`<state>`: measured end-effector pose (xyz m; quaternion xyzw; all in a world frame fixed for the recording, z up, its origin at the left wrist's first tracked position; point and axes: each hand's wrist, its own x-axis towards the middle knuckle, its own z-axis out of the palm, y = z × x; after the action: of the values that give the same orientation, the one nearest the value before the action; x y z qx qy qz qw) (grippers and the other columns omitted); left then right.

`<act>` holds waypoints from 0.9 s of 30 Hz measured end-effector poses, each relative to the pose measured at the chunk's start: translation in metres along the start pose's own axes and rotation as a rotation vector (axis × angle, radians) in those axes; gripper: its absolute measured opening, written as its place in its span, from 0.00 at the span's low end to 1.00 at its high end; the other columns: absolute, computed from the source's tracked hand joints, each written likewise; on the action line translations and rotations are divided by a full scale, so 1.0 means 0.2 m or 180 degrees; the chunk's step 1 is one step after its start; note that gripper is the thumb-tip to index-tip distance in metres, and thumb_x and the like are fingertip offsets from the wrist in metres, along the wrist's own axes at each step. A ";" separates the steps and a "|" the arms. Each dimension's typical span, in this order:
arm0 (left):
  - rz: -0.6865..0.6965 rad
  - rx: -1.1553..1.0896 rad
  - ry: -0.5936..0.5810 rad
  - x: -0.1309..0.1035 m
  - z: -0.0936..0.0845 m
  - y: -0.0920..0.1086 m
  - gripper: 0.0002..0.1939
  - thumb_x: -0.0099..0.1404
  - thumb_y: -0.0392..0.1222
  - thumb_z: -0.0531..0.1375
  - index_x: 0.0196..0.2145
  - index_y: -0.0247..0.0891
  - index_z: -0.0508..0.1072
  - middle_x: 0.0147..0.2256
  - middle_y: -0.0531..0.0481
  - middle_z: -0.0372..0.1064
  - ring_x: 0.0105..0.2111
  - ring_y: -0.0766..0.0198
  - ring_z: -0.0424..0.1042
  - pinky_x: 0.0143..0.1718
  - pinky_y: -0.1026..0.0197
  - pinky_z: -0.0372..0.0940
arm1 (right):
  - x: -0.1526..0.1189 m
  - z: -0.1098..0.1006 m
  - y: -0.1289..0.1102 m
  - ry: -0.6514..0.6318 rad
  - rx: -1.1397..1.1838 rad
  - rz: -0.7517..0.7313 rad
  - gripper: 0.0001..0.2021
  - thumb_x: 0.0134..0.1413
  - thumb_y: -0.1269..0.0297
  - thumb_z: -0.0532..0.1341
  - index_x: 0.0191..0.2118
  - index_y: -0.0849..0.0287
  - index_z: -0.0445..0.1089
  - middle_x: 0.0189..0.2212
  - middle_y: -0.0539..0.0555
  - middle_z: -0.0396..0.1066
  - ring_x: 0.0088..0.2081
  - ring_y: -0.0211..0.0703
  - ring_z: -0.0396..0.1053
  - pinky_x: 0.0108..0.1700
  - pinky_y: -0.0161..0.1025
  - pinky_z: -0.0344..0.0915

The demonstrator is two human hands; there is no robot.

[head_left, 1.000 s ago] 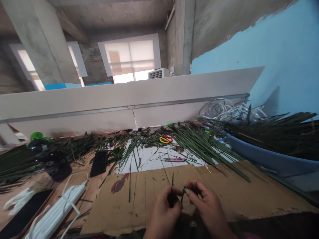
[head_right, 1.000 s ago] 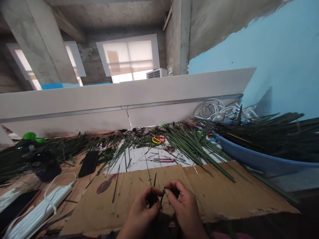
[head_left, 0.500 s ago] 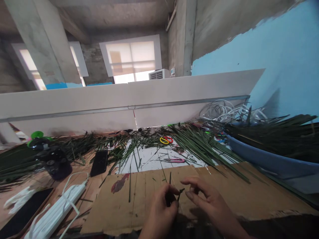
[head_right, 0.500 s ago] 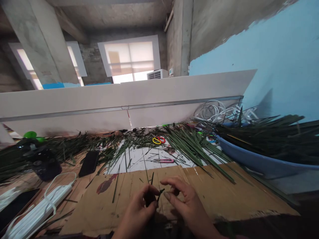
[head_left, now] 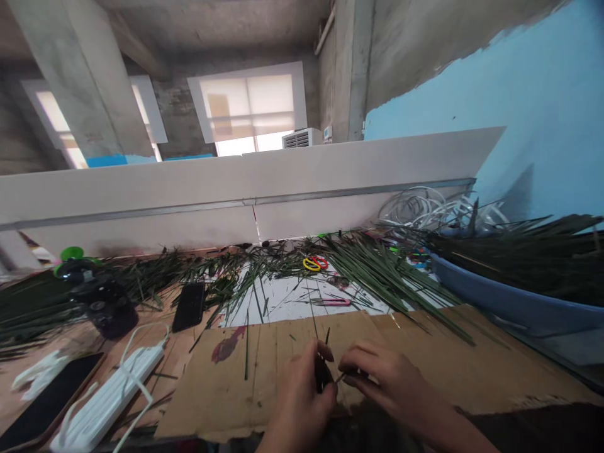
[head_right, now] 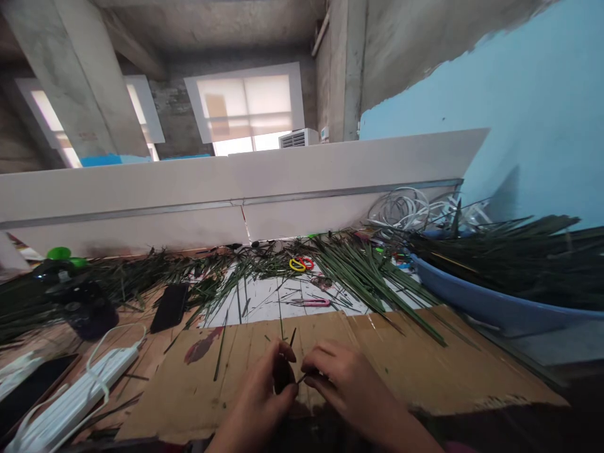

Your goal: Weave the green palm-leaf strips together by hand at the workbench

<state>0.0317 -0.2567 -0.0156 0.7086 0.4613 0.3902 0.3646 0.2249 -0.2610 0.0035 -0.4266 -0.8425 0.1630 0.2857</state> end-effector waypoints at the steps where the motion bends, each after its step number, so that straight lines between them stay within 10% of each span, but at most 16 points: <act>1: -0.0011 -0.0001 -0.0014 0.00 0.00 0.00 0.17 0.51 0.27 0.58 0.39 0.41 0.68 0.26 0.56 0.65 0.29 0.63 0.64 0.32 0.64 0.57 | 0.00 0.00 0.00 -0.0021 -0.0078 -0.0022 0.06 0.60 0.73 0.60 0.37 0.56 0.73 0.35 0.52 0.74 0.39 0.45 0.71 0.40 0.38 0.63; 18: -0.0130 -0.0419 -0.0221 0.00 -0.02 -0.04 0.24 0.54 0.28 0.58 0.49 0.41 0.68 0.27 0.55 0.65 0.30 0.63 0.65 0.32 0.64 0.57 | 0.00 0.02 0.04 -0.0280 -0.0218 0.0094 0.07 0.65 0.70 0.56 0.36 0.57 0.69 0.34 0.51 0.71 0.38 0.43 0.70 0.38 0.37 0.61; 27: -0.0638 -0.1796 0.0057 0.05 -0.05 -0.09 0.32 0.54 0.35 0.63 0.57 0.41 0.63 0.31 0.52 0.67 0.30 0.63 0.68 0.31 0.63 0.63 | -0.01 0.02 0.11 -0.0012 0.0332 0.0646 0.07 0.62 0.66 0.57 0.33 0.56 0.69 0.33 0.49 0.72 0.38 0.43 0.69 0.40 0.38 0.61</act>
<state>0.0182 -0.2404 -0.0256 0.5266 0.4055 0.4713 0.5797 0.2366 -0.2501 -0.0117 -0.4939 -0.7859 0.2355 0.2879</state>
